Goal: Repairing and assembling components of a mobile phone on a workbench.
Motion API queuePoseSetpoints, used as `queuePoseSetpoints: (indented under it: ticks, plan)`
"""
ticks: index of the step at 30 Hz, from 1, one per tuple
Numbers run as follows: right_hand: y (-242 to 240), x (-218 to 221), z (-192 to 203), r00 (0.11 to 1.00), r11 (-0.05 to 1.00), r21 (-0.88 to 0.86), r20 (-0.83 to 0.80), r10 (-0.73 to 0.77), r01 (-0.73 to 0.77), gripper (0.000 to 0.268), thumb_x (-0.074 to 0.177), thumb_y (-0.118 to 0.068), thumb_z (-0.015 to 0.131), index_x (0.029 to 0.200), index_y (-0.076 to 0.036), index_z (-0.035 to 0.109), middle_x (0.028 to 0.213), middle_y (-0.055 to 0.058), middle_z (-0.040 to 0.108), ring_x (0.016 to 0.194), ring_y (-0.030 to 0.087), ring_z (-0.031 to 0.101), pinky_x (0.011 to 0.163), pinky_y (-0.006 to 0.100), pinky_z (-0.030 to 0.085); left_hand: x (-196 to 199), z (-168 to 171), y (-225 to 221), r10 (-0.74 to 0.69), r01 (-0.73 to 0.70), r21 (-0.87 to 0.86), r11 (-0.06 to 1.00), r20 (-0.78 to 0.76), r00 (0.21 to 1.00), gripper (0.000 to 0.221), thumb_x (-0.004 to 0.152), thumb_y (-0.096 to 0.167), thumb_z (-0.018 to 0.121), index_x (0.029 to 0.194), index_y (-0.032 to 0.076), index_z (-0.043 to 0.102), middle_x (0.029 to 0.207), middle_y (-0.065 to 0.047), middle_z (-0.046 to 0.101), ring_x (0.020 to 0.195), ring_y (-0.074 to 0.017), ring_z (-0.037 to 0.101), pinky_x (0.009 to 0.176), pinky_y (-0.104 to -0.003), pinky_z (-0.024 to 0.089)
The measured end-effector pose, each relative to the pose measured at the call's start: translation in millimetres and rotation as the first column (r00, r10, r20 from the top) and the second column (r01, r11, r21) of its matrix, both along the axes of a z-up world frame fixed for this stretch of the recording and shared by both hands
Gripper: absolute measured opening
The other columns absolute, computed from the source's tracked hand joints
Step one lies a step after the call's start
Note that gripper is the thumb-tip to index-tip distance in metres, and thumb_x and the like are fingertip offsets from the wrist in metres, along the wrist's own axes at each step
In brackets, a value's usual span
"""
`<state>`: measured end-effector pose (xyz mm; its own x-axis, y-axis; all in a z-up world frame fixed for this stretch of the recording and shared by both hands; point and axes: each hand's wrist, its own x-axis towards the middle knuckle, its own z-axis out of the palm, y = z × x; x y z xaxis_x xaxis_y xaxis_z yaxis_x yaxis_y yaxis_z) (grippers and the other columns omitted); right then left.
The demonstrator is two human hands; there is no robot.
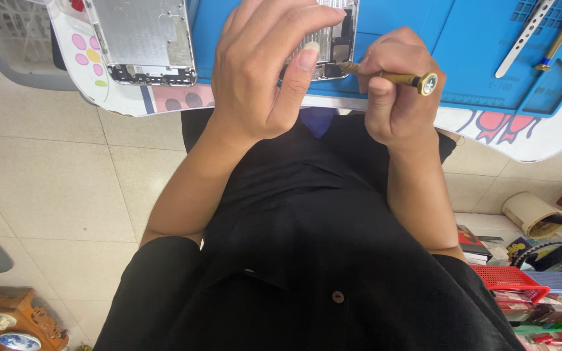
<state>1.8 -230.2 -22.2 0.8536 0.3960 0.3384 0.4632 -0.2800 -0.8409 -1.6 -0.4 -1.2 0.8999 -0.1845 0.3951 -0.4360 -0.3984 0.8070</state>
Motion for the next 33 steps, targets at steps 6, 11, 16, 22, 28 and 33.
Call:
queuePoseSetpoints:
  ticks: [6, 11, 16, 22, 28, 33]
  plan:
    - [3.9, 1.4, 25.1, 0.995, 0.991, -0.133, 0.093, 0.044, -0.032, 0.021, 0.118, -0.027, 0.059, 0.114, -0.006, 0.058, 0.094, 0.009, 0.063, 0.087, 0.027, 0.062, 0.078, 0.036, 0.048, -1.5, 0.5, -0.2, 0.005, -0.005, -0.009, 1.0, -0.01, 1.0, 0.026, 0.112, 0.022, 0.052, 0.128, 0.008, 0.067, 0.122, -0.008, 0.067, 0.11, -0.0263, 0.063, 0.096, -0.036, 0.049]
    - [12.2, 7.9, 72.8, 0.987, 0.933, -0.357, 0.125, 0.1, -0.049, 0.014, 0.107, -0.013, 0.073, 0.111, -0.007, 0.061, 0.102, 0.012, 0.064, 0.092, 0.031, 0.062, 0.08, 0.039, 0.049, -2.8, 2.7, 0.9, 0.005, -0.005, -0.014, 1.0, -0.016, 1.0, 0.026, 0.111, 0.022, 0.053, 0.128, 0.008, 0.067, 0.124, -0.009, 0.066, 0.111, -0.0277, 0.062, 0.096, -0.037, 0.048]
    - [16.9, 13.8, 105.3, 0.987, 0.883, -0.453, 0.033, 0.156, -0.124, 0.017, 0.105, -0.003, 0.077, 0.113, -0.007, 0.063, 0.109, 0.005, 0.068, 0.1, 0.024, 0.065, 0.084, 0.033, 0.052, -3.4, 3.5, 2.0, 0.011, -0.011, -0.026, 1.0, -0.008, 1.0, 0.026, 0.11, 0.022, 0.054, 0.127, 0.008, 0.067, 0.124, -0.009, 0.065, 0.109, -0.0285, 0.062, 0.095, -0.038, 0.048]
    - [33.6, 25.5, 135.2, 0.983, 0.793, -0.585, -0.043, 0.179, -0.17, 0.018, 0.095, -0.006, 0.085, 0.104, -0.004, 0.069, 0.087, 0.009, 0.068, 0.078, 0.025, 0.068, 0.066, 0.036, 0.05, -6.0, -1.7, 3.6, 0.009, -0.009, -0.023, 1.0, -0.017, 1.0, 0.027, 0.111, 0.024, 0.054, 0.129, 0.009, 0.069, 0.117, -0.007, 0.067, 0.104, -0.0267, 0.061, 0.092, -0.037, 0.049]
    - [47.1, 24.0, 142.5, 0.993, 0.74, -0.663, -0.101, 0.066, -0.116, 0.012, 0.1, -0.008, 0.079, 0.101, -0.004, 0.068, 0.087, 0.009, 0.071, 0.07, 0.024, 0.069, 0.058, 0.034, 0.05, -5.5, -2.0, 3.3, 0.02, -0.021, -0.035, 0.999, -0.011, 1.0, 0.025, 0.111, 0.023, 0.055, 0.124, 0.008, 0.068, 0.117, -0.008, 0.067, 0.104, -0.0269, 0.061, 0.092, -0.036, 0.049]
    - [64.3, 18.9, 149.9, 0.994, 0.624, -0.781, 0.047, 0.094, -0.023, 0.023, 0.094, -0.014, 0.079, 0.099, -0.001, 0.061, 0.087, 0.01, 0.068, 0.074, 0.03, 0.067, 0.058, 0.04, 0.049, -5.7, -4.2, 3.4, 0.03, -0.03, -0.066, 0.997, 0.002, 1.0, 0.027, 0.114, 0.024, 0.051, 0.128, 0.009, 0.069, 0.115, -0.006, 0.069, 0.101, -0.0244, 0.064, 0.09, -0.034, 0.05]
